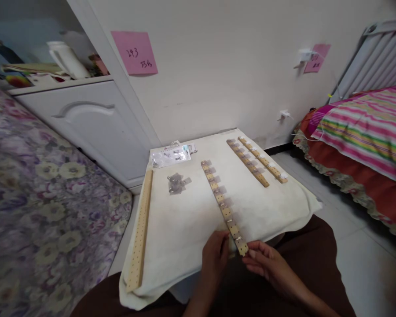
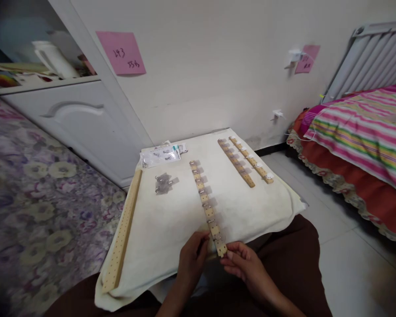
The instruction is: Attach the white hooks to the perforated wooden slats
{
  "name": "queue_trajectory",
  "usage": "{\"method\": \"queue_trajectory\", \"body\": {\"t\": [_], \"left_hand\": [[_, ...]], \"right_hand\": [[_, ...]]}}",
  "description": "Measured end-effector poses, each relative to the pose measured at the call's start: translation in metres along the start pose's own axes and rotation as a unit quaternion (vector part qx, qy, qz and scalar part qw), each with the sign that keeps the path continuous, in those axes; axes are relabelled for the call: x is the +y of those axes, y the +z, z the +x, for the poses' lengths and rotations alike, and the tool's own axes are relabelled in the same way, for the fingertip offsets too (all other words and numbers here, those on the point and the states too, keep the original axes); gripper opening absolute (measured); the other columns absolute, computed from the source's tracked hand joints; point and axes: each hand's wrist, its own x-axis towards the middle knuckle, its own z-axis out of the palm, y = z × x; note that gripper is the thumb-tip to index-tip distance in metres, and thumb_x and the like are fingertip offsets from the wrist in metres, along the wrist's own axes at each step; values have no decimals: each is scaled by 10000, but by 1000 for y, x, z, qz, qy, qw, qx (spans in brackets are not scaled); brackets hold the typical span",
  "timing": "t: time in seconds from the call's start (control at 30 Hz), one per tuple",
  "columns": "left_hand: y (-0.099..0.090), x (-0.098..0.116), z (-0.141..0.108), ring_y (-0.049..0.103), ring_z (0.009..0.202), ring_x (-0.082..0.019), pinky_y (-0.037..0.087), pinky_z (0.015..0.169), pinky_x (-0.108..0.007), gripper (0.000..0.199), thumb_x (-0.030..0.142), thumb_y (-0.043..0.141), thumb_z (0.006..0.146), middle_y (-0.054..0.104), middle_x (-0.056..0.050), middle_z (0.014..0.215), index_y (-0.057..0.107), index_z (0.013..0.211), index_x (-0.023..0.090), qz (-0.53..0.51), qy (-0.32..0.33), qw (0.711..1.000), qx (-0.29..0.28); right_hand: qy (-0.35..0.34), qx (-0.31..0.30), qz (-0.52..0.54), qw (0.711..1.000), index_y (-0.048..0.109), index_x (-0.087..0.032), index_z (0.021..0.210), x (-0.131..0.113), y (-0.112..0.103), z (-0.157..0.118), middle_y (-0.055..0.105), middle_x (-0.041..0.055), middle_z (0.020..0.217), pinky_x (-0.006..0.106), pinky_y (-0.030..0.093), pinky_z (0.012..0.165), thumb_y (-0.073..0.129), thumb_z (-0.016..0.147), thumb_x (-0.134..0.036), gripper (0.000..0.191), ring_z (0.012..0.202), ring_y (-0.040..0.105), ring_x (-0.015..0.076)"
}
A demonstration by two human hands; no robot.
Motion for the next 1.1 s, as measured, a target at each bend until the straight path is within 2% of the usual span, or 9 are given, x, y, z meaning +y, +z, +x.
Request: {"method": "queue_trajectory", "body": {"t": [0.2, 0.53, 0.83, 0.97, 1.1], "left_hand": [[-3, 0, -1, 612, 809, -157, 490, 737, -274, 195, 214, 444, 891, 656, -21, 881, 609, 995, 214, -4, -18, 1000, -6], [-4, -5, -2, 623, 835, -153, 496, 756, -274, 184, 217, 465, 886, 663, -21, 913, 597, 1013, 204, -27, -25, 999, 11], [-5, -8, -3, 634, 829, -163, 511, 751, -281, 174, 238, 477, 881, 676, -30, 908, 612, 985, 208, -18, -19, 1000, 12], [-3, -12, -4, 641, 813, -172, 523, 743, -286, 183, 263, 477, 884, 685, -36, 892, 624, 977, 209, -18, -21, 1000, 11], [-4, -13, -4, 647, 805, -167, 528, 744, -277, 184, 271, 476, 891, 690, -33, 883, 629, 977, 214, -10, -14, 1000, 15]], "right_hand": [[11, 30, 64, 997, 615, -162, 869, 8, 10, 4, 673, -4, 790, 240, 539, 677, 810, 656, -339, 338, 759, 684, 141], [19, 27, 78, 996, 612, -153, 819, -9, 25, 0, 653, -24, 708, 212, 537, 609, 822, 646, -294, 306, 657, 669, 115], [-20, 5, 52, 998, 645, -150, 786, -12, 22, 0, 618, -29, 718, 185, 512, 597, 790, 685, -298, 230, 642, 640, 93], [-28, 8, 48, 998, 646, -151, 765, -24, 20, 4, 618, -31, 692, 181, 515, 593, 801, 667, -303, 238, 620, 638, 90], [-41, 38, 52, 997, 624, -161, 751, -42, 13, 19, 626, -31, 659, 195, 533, 590, 823, 631, -273, 257, 606, 654, 109]]}}
